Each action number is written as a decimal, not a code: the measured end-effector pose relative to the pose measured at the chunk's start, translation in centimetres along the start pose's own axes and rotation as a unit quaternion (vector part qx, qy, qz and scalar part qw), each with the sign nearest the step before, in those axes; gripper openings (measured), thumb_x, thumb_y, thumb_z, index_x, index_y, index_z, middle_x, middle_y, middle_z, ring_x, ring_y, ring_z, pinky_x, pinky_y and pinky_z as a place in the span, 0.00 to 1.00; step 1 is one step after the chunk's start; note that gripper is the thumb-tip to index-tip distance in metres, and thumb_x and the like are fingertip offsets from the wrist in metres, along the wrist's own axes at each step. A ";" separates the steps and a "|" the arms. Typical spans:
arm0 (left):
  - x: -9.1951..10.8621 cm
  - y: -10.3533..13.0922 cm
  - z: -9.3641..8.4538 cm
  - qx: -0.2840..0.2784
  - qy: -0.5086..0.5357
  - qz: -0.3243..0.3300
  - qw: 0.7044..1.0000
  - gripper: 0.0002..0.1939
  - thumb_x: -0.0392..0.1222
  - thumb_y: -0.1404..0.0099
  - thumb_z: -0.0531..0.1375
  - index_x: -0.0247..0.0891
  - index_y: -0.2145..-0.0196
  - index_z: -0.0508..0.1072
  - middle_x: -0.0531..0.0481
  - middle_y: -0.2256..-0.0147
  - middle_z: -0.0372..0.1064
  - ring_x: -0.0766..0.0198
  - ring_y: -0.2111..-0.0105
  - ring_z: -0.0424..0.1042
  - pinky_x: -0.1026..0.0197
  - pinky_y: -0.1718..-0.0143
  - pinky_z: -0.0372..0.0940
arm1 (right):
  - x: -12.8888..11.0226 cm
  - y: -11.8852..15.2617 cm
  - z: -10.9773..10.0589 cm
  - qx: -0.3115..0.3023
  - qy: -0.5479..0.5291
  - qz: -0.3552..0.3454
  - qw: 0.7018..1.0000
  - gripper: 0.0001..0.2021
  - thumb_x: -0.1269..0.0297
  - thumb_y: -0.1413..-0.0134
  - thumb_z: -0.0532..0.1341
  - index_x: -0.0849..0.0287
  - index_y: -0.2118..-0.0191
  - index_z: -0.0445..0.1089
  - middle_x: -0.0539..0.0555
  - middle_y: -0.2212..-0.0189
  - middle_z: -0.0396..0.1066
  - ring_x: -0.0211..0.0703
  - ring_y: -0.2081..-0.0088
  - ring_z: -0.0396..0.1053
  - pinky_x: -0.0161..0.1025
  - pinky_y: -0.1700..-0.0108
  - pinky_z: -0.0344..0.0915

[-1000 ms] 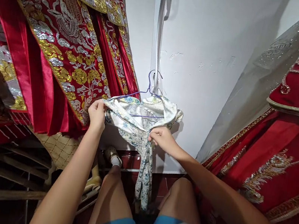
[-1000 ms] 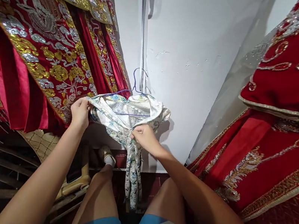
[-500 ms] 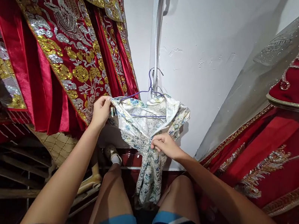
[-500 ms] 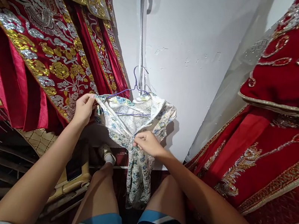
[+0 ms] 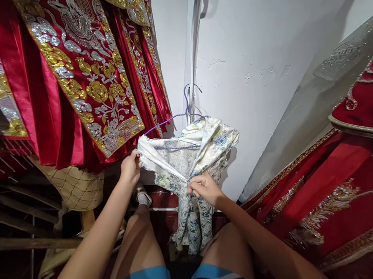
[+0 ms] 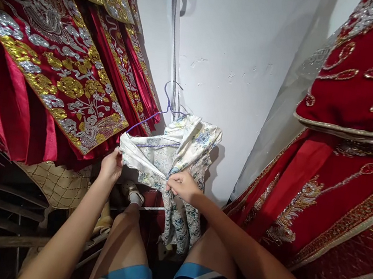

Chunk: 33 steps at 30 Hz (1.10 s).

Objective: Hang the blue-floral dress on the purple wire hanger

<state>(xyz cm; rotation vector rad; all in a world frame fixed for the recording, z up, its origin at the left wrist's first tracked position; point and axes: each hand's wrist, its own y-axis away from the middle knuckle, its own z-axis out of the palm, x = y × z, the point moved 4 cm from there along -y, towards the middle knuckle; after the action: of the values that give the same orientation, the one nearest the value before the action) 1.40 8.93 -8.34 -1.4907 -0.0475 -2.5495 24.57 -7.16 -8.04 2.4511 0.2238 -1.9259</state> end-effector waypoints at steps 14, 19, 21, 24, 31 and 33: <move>-4.5 3.3 -1.8 -0.112 -0.168 -0.041 0.979 0.11 0.45 0.51 0.67 0.35 0.78 0.71 0.52 0.79 0.66 0.66 0.76 0.66 0.62 0.71 0.67 | 3.2 0.8 -3.0 0.040 -0.010 0.027 0.999 0.12 0.65 0.52 0.56 0.60 0.81 0.72 0.48 0.88 0.61 0.33 0.83 0.54 0.33 0.78 0.49; -3.8 3.7 -2.9 -0.146 -0.223 0.002 0.964 0.13 0.46 0.49 0.68 0.35 0.79 0.72 0.50 0.79 0.67 0.65 0.76 0.65 0.65 0.73 0.61 | 5.3 0.8 -2.9 0.006 0.009 0.051 0.999 0.12 0.66 0.52 0.56 0.60 0.81 0.72 0.49 0.88 0.62 0.34 0.83 0.54 0.34 0.78 0.49; -2.9 3.9 -2.8 -0.149 -0.207 0.017 0.967 0.16 0.52 0.48 0.68 0.35 0.77 0.73 0.52 0.78 0.66 0.66 0.76 0.64 0.64 0.71 0.62 | 6.1 0.7 -2.9 -0.012 0.022 0.063 0.998 0.12 0.67 0.52 0.56 0.60 0.81 0.73 0.49 0.88 0.62 0.35 0.83 0.54 0.34 0.78 0.49; -1.1 4.5 -1.6 -0.147 -0.147 0.022 0.978 0.21 0.57 0.52 0.70 0.35 0.73 0.74 0.52 0.75 0.67 0.66 0.74 0.65 0.65 0.69 0.63 | 7.2 0.7 -2.8 -0.029 0.042 0.092 0.994 0.12 0.66 0.53 0.56 0.60 0.81 0.73 0.49 0.89 0.61 0.34 0.83 0.54 0.34 0.78 0.48; 2.6 8.6 2.3 -0.230 -0.113 0.043 0.966 0.20 0.57 0.44 0.68 0.36 0.68 0.72 0.54 0.72 0.64 0.69 0.73 0.62 0.67 0.69 0.60 | 7.4 0.2 -1.3 -0.042 0.092 0.090 0.991 0.12 0.63 0.50 0.58 0.62 0.77 0.75 0.49 0.83 0.65 0.35 0.79 0.57 0.34 0.75 0.51; 3.5 10.1 3.0 -0.258 -0.132 0.061 0.955 0.18 0.56 0.40 0.65 0.36 0.67 0.72 0.53 0.71 0.65 0.67 0.71 0.63 0.66 0.68 0.61 | 6.5 -0.2 -0.8 -0.004 0.080 0.063 0.995 0.12 0.60 0.48 0.60 0.61 0.74 0.74 0.49 0.80 0.66 0.36 0.76 0.59 0.34 0.73 0.53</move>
<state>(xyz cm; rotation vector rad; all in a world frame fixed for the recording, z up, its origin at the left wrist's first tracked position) 4.12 -1.16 -4.54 -1.9301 0.7023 -2.3493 26.84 -6.17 -14.11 2.5498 0.0750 -1.6783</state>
